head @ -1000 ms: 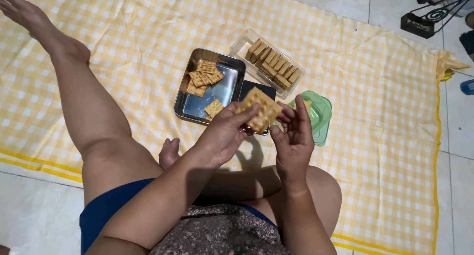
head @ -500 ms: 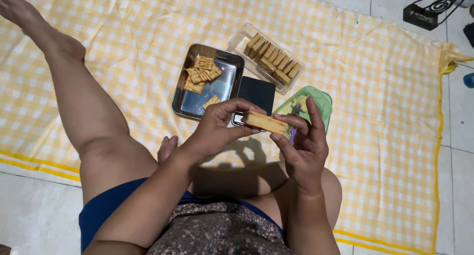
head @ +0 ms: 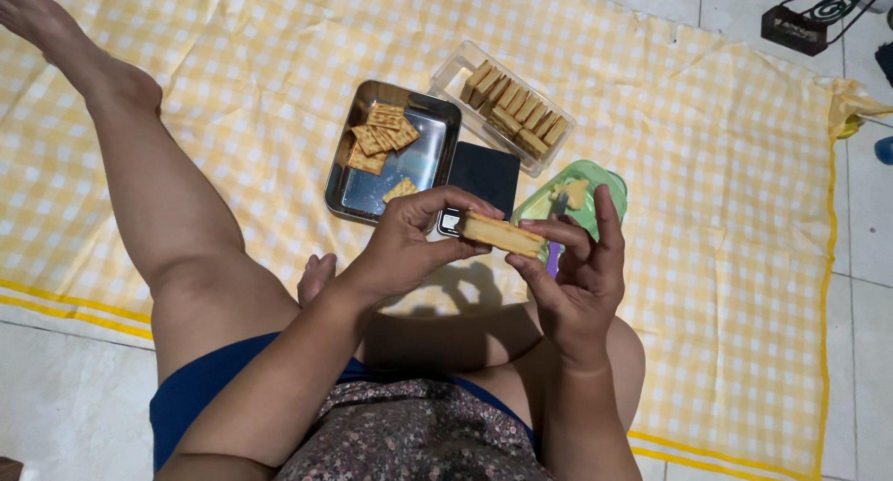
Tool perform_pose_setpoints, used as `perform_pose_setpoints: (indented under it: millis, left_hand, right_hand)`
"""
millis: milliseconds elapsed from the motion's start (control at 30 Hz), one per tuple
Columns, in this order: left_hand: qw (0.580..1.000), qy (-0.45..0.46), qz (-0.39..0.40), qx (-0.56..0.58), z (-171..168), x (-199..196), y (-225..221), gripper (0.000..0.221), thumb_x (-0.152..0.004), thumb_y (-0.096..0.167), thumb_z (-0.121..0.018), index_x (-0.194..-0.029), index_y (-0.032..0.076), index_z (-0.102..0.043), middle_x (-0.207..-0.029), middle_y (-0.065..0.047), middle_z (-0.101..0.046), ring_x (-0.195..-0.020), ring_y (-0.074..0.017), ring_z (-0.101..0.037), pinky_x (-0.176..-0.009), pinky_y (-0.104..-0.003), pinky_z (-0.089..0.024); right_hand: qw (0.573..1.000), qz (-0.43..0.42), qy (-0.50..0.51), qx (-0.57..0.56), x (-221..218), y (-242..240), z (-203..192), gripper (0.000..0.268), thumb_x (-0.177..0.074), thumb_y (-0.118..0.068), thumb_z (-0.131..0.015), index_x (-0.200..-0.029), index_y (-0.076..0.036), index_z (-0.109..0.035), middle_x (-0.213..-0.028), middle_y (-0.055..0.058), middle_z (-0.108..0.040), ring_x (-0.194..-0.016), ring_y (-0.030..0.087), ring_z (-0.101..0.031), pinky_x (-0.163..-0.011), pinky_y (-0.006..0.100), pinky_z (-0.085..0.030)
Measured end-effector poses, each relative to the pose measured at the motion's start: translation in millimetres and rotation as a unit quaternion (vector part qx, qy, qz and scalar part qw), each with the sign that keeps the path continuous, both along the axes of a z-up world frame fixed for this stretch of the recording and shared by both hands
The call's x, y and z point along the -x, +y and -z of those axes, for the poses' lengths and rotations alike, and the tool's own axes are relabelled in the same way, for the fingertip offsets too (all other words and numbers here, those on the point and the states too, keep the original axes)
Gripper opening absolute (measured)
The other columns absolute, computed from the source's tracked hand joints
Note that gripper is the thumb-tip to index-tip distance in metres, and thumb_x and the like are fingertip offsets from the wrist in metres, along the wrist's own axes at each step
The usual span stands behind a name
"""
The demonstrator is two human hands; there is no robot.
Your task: The person spreads a yellow filling onto crackers with a small knife and sandwiches them together, placing the prepared crackers onto a digital scale and into a metal tray.
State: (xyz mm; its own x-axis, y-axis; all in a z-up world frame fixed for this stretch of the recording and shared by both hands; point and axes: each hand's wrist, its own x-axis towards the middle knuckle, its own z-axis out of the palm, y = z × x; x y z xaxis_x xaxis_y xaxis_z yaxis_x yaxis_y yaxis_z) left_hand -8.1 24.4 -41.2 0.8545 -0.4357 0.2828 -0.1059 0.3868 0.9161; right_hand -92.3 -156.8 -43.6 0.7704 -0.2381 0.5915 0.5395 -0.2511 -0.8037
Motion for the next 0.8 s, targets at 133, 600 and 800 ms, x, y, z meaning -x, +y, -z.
perform_pose_setpoints:
  millis: [133, 600, 800]
  left_hand:
    - [1.0, -0.01, 0.0, -0.008, 0, 0, 0, 0.031, -0.074, 0.0, -0.09, -0.102, 0.004, -0.075, -0.103, -0.01, -0.077, -0.103, -0.0146, -0.068, -0.094, -0.031, -0.054]
    - [0.999, -0.032, -0.012, -0.019, -17, 4, -1, 0.043, -0.073, 0.008, -0.093, -0.112, 0.006, -0.074, -0.108, -0.008, -0.077, -0.107, -0.0151, -0.067, -0.1, -0.035, -0.051]
    - [0.994, -0.085, -0.047, -0.049, -8, -1, -2, 0.03, -0.079, 0.007, -0.089, -0.105, 0.006, -0.074, -0.101, -0.009, -0.074, -0.098, -0.0214, -0.069, -0.095, -0.036, -0.048]
  right_hand:
    - [1.0, 0.001, -0.002, 0.0, 1, -2, 2, 0.101, -0.079, 0.012, -0.082, -0.16, 0.002, -0.024, -0.106, 0.019, -0.074, -0.108, 0.024, -0.068, -0.116, 0.039, -0.042]
    - [0.981, -0.059, 0.02, -0.186, -8, 3, 16, 0.104, -0.082, 0.015, -0.076, -0.165, -0.007, -0.018, -0.112, 0.02, -0.072, -0.108, 0.027, -0.069, -0.095, 0.043, -0.063]
    - [0.95, -0.102, 0.045, -0.293, -20, 1, 20, 0.098, -0.081, 0.011, -0.076, -0.163, -0.005, -0.023, -0.122, 0.018, -0.068, -0.118, 0.028, -0.069, -0.102, 0.04, -0.062]
